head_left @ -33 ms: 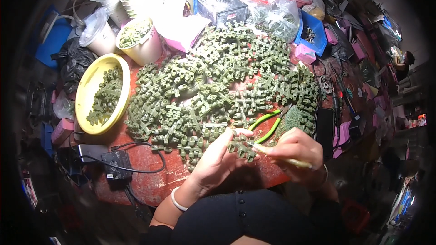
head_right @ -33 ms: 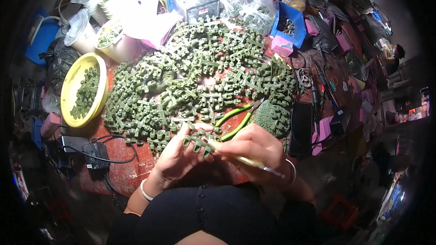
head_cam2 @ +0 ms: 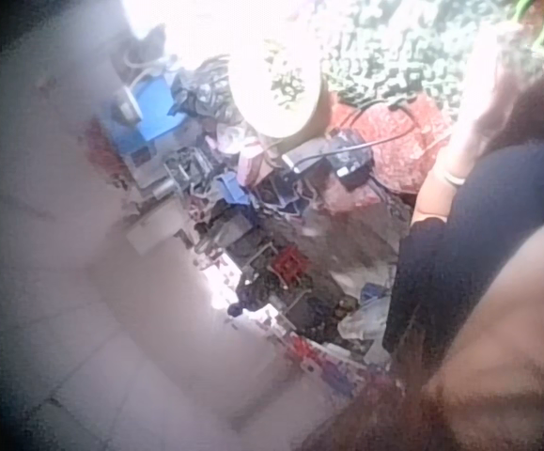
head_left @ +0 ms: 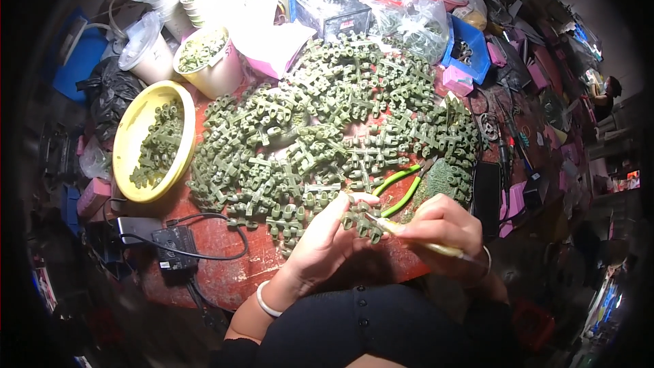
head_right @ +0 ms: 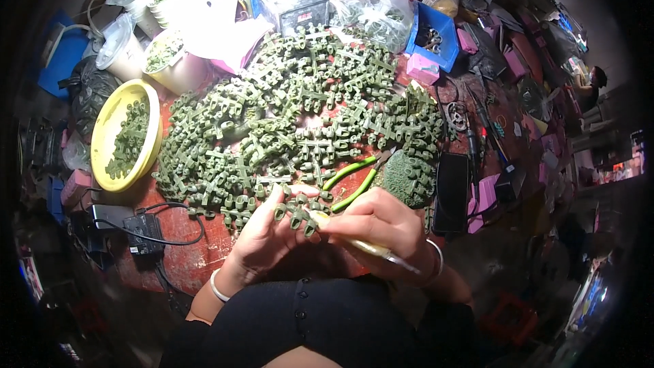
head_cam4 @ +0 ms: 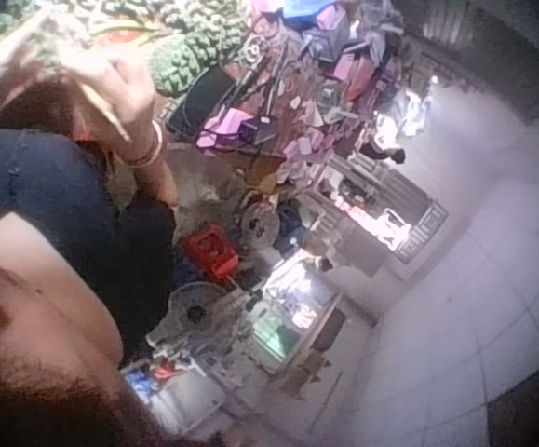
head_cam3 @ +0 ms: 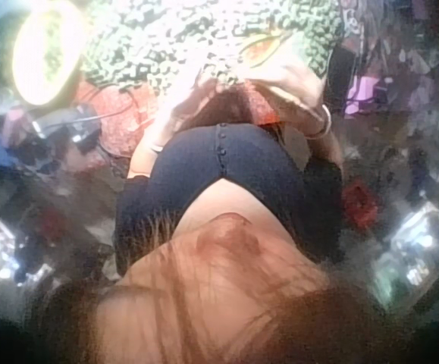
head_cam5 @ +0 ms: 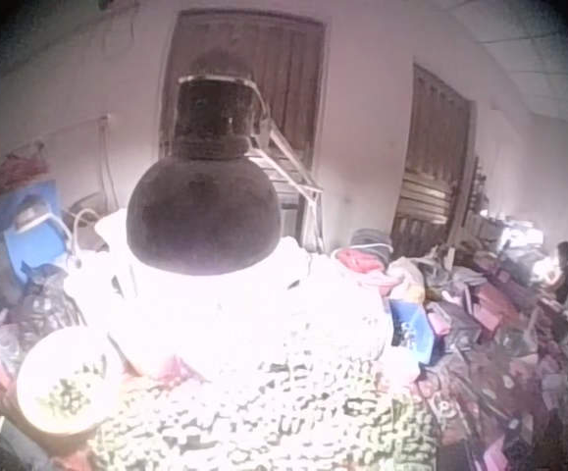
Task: The person uses a heated tool to join and trim small green plastic moldings on a cluttered workbench, handling the assembled pieces by hand to work on specific joints.
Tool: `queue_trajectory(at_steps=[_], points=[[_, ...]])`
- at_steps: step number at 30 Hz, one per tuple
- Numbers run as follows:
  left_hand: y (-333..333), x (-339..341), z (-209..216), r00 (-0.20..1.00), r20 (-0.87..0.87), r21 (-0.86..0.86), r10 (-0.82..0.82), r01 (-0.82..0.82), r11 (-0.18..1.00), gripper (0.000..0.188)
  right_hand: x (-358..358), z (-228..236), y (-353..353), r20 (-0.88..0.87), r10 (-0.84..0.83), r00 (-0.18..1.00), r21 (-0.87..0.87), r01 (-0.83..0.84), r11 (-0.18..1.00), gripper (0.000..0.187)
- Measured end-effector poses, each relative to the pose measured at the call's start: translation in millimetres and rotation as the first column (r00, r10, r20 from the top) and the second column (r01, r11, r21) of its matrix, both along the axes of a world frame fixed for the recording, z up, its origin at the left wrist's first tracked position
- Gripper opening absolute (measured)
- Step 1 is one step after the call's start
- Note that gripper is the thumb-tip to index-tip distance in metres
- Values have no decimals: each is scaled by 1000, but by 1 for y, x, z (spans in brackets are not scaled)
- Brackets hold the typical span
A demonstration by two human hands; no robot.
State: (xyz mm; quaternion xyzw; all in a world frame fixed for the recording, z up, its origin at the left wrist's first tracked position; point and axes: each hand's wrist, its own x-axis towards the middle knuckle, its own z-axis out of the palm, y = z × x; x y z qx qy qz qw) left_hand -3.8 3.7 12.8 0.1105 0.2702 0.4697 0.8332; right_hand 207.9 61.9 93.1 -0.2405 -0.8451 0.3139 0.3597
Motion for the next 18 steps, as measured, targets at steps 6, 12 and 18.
queue_trajectory(at_steps=[6,12,18], points=[[1,4,22,994,-103,44,49,-44,998,30,-1,-2,-4,118,39,992,83,-49,995,31],[2,4,20,898,-433,178,79,-1,984,27,-6,6,-5,174,33,984,178,-64,982,29],[3,6,27,978,-194,45,73,-66,997,29,-6,3,-8,169,-26,985,245,-16,969,28]])
